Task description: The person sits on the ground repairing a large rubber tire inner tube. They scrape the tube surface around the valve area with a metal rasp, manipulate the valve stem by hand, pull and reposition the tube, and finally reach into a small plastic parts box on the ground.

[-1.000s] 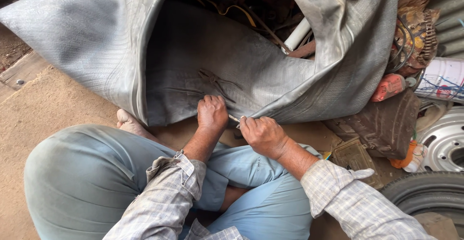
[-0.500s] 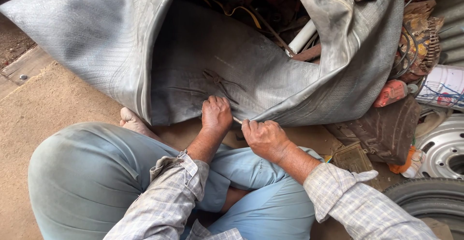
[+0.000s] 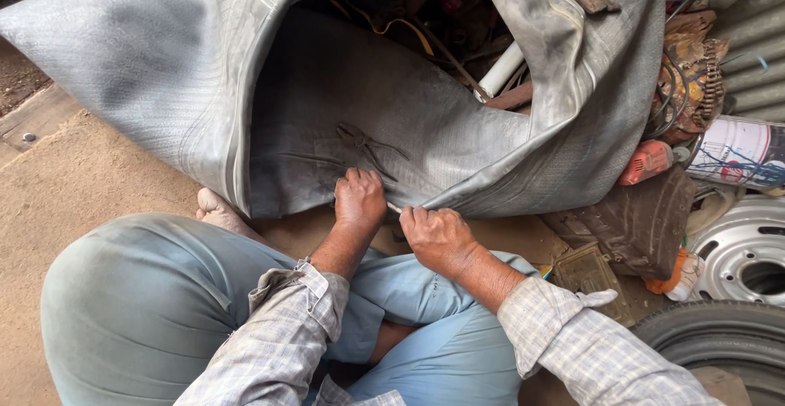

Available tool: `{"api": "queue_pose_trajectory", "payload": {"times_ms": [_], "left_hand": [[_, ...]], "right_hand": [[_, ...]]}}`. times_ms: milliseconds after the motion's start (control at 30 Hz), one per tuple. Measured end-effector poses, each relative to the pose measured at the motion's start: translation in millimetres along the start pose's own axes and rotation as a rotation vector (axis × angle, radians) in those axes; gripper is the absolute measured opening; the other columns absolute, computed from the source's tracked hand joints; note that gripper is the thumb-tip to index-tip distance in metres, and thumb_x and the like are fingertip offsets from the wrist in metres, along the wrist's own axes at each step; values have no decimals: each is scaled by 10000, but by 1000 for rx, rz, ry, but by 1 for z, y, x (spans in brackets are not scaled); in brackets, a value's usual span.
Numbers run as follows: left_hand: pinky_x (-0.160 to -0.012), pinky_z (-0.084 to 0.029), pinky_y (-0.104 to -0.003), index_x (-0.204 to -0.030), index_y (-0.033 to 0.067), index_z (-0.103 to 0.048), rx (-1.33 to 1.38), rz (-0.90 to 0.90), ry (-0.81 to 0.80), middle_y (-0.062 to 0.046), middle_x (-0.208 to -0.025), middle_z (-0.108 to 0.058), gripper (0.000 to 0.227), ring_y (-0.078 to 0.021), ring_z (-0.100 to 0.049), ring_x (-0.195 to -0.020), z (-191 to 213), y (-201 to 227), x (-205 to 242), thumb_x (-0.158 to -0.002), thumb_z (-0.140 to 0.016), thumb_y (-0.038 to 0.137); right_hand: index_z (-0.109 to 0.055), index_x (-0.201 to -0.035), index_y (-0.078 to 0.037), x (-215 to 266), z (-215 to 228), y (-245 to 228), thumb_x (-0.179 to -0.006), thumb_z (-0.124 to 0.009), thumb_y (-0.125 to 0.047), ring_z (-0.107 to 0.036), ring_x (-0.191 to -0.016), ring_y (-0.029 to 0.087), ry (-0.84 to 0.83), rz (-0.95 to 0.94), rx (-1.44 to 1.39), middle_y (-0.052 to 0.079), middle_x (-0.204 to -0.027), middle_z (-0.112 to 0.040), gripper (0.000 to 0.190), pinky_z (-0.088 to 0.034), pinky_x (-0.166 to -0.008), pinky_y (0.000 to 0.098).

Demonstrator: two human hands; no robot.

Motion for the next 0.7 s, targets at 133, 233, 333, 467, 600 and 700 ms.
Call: {"api": "queue_pose_trajectory", "payload": {"times_ms": [133, 233, 333, 467, 600, 700], "left_hand": [[-564, -525, -383, -887, 61, -670, -14, -1, -3, -98, -833, -678, 187, -230, -627, -840, -6, 2, 0, -831, -609, 228], [-574, -523, -376, -890, 64, -669, -11, 2, -6, -95, -839, -678, 184, -227, -627, -849, -4, 0, 1, -841, -610, 231], [-568, -520, -368, -895, 69, -667, -21, -6, -14, -90, -837, -676, 183, -220, -624, -843, 1, 1, 2, -844, -613, 235], [-565, -518, -362, -894, 74, -666, -36, -3, -6, -84, -834, -673, 183, -216, -623, -842, 1, 1, 3, -838, -616, 241], [-578, -516, -360, -893, 75, -663, -29, -7, -7, -82, -834, -671, 179, -215, -621, -847, -4, 1, 4, -845, -616, 240], [-576, -518, -362, -895, 72, -664, -25, -5, -1, -80, -832, -670, 188, -215, -620, -845, -1, 2, 3, -838, -618, 245]], "right_hand": [[-605, -923, -20, 0, -1, 2, -880, -604, -57, -671, -532, 204, 42, -97, -127, 75, -687, -631, 56, -550, -481, 346], [-578, -856, -52, -6, 6, 2, -999, -605, -162, -691, -525, 241, -22, -210, -253, 89, -651, -641, 183, -553, -484, 374], [-573, -872, -55, -5, 5, 1, -1018, -583, -198, -706, -574, 299, -38, -304, -362, 117, -656, -660, 205, -567, -533, 418], [-575, -874, -54, -5, 3, 1, -1005, -595, -213, -697, -608, 369, -42, -411, -446, 149, -674, -687, 207, -556, -587, 491], [-582, -868, -41, -4, -4, 0, -1000, -594, -222, -698, -683, 405, -25, -523, -557, 179, -711, -696, 224, -547, -644, 524], [-599, -851, -36, -6, 3, 2, -993, -599, -221, -697, -710, 412, -27, -609, -624, 189, -718, -694, 234, -538, -667, 531]]}}
Point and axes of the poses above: each hand's wrist, its own x-axis away from the middle knuckle, its own z-axis out of the back of the hand, y = z × x, the point moved 4 cm from there along -x, towards the middle knuckle
